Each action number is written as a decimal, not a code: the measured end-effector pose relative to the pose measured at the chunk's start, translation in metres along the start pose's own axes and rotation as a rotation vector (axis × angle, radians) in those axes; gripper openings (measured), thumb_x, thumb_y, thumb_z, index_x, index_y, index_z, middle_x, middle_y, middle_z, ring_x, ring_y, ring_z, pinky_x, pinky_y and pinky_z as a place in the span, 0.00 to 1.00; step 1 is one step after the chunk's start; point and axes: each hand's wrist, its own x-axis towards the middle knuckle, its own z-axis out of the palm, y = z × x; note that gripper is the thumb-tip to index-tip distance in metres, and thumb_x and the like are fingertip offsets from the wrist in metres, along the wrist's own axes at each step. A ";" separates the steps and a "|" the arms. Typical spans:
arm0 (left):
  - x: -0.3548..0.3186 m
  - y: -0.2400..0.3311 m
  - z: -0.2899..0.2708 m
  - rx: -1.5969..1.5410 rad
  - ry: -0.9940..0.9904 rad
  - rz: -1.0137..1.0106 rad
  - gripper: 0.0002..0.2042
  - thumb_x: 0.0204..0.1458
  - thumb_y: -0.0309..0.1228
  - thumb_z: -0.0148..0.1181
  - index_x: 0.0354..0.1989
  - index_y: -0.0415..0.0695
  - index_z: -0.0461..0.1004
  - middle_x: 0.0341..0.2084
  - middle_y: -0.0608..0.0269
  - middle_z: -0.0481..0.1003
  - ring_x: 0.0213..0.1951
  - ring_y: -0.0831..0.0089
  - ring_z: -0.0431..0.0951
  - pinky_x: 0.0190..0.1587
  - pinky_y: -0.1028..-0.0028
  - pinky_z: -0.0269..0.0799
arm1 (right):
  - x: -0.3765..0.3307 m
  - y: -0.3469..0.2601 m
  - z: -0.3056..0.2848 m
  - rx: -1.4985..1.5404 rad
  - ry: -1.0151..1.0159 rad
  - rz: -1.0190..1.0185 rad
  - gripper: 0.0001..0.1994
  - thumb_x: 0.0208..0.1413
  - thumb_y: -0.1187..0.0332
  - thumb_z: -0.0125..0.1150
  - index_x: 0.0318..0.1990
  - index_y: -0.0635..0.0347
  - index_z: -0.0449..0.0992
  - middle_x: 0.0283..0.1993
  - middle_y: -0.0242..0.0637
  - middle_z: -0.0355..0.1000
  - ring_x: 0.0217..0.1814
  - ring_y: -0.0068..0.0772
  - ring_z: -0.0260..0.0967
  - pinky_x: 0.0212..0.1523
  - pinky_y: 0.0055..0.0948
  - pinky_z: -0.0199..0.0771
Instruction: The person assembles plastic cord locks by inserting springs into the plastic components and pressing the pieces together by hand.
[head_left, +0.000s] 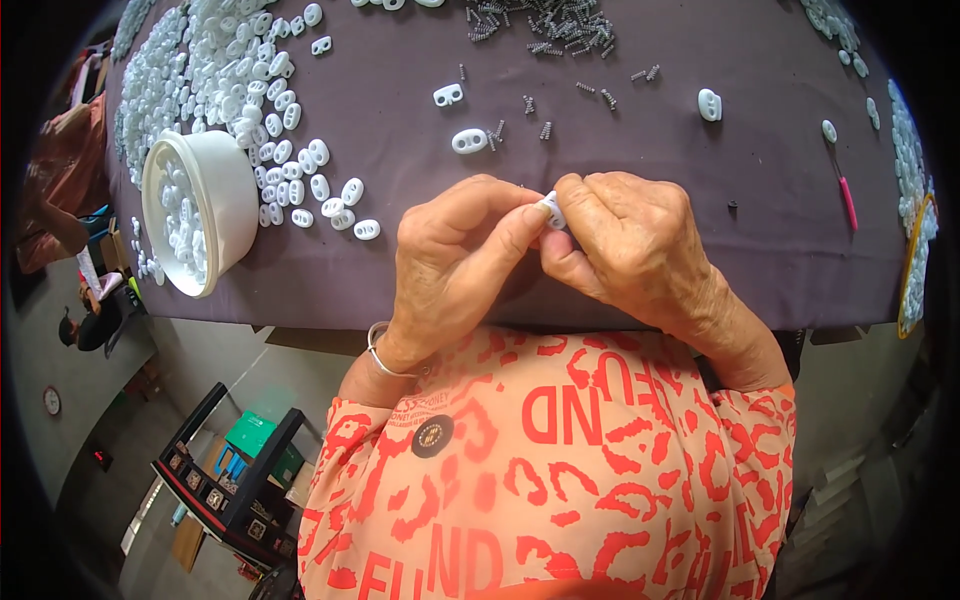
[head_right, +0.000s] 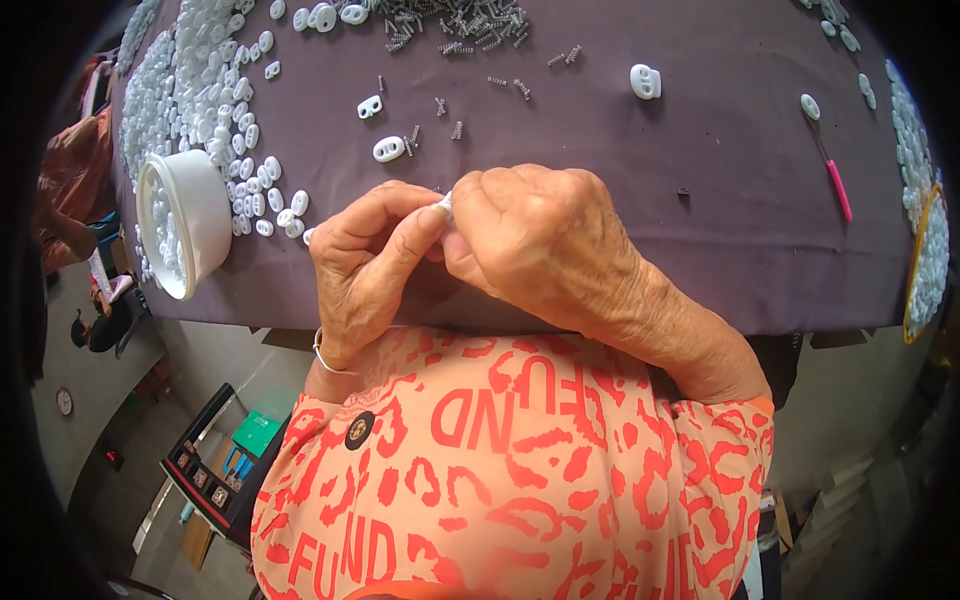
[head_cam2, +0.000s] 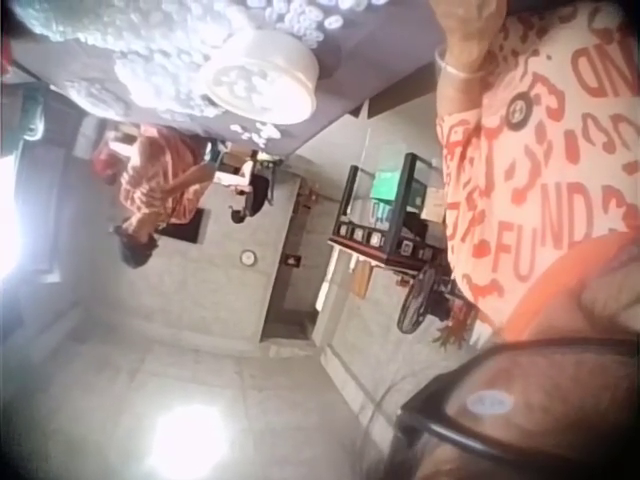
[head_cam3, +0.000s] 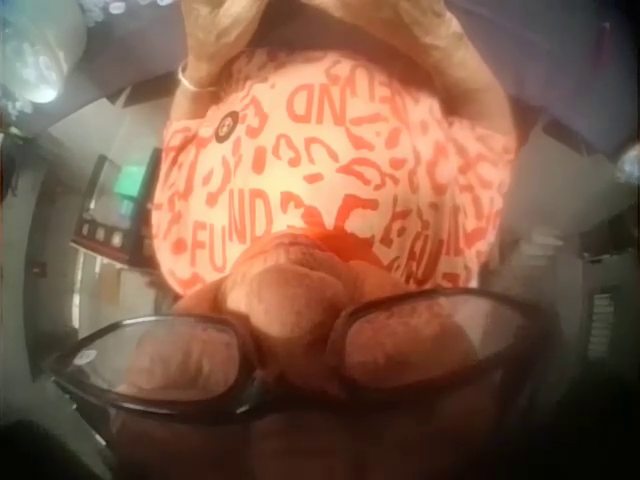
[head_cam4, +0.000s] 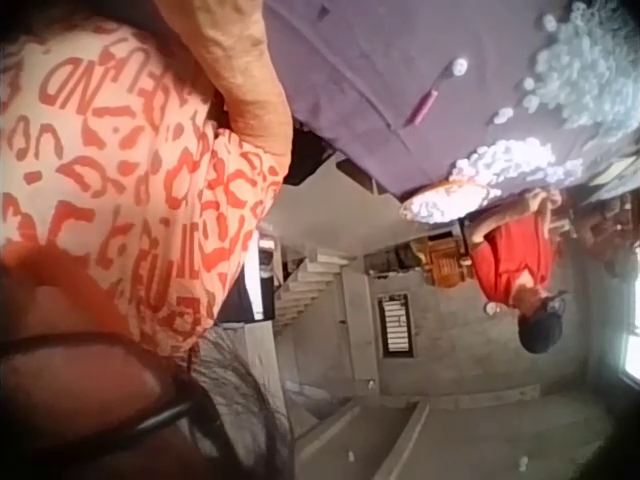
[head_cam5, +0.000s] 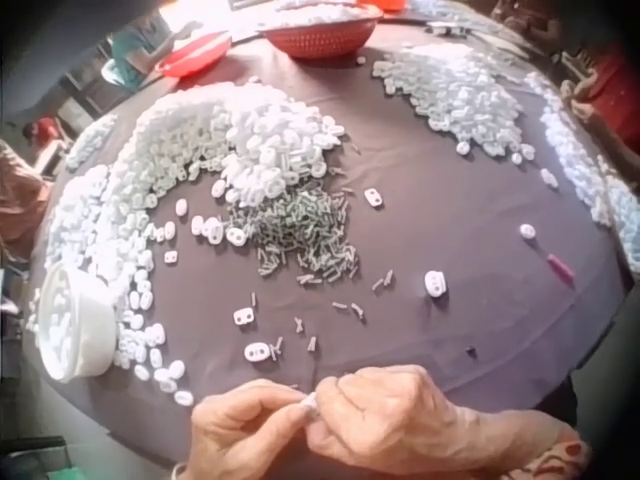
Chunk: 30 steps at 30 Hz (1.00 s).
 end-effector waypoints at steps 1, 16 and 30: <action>0.000 0.000 0.000 -0.003 0.002 -0.004 0.04 0.49 0.22 0.59 0.32 0.34 0.76 0.21 0.64 0.75 0.25 0.81 0.73 0.28 0.81 0.68 | 0.000 0.001 0.001 -0.007 -0.015 -0.006 0.07 0.38 0.76 0.59 0.26 0.66 0.68 0.18 0.37 0.62 0.18 0.36 0.65 0.19 0.32 0.67; 0.002 -0.006 -0.001 -0.046 0.014 -0.023 0.03 0.49 0.21 0.59 0.29 0.34 0.75 0.21 0.63 0.74 0.24 0.80 0.73 0.26 0.80 0.67 | -0.001 0.001 0.006 -0.042 -0.050 -0.059 0.11 0.38 0.77 0.61 0.31 0.73 0.70 0.18 0.37 0.63 0.18 0.33 0.63 0.18 0.29 0.66; 0.001 -0.007 -0.003 -0.081 -0.016 -0.003 0.02 0.49 0.20 0.58 0.29 0.34 0.74 0.22 0.64 0.73 0.24 0.81 0.71 0.27 0.80 0.67 | -0.003 -0.003 0.011 -0.110 -0.002 -0.105 0.13 0.38 0.77 0.61 0.33 0.75 0.69 0.18 0.35 0.60 0.16 0.30 0.60 0.17 0.28 0.63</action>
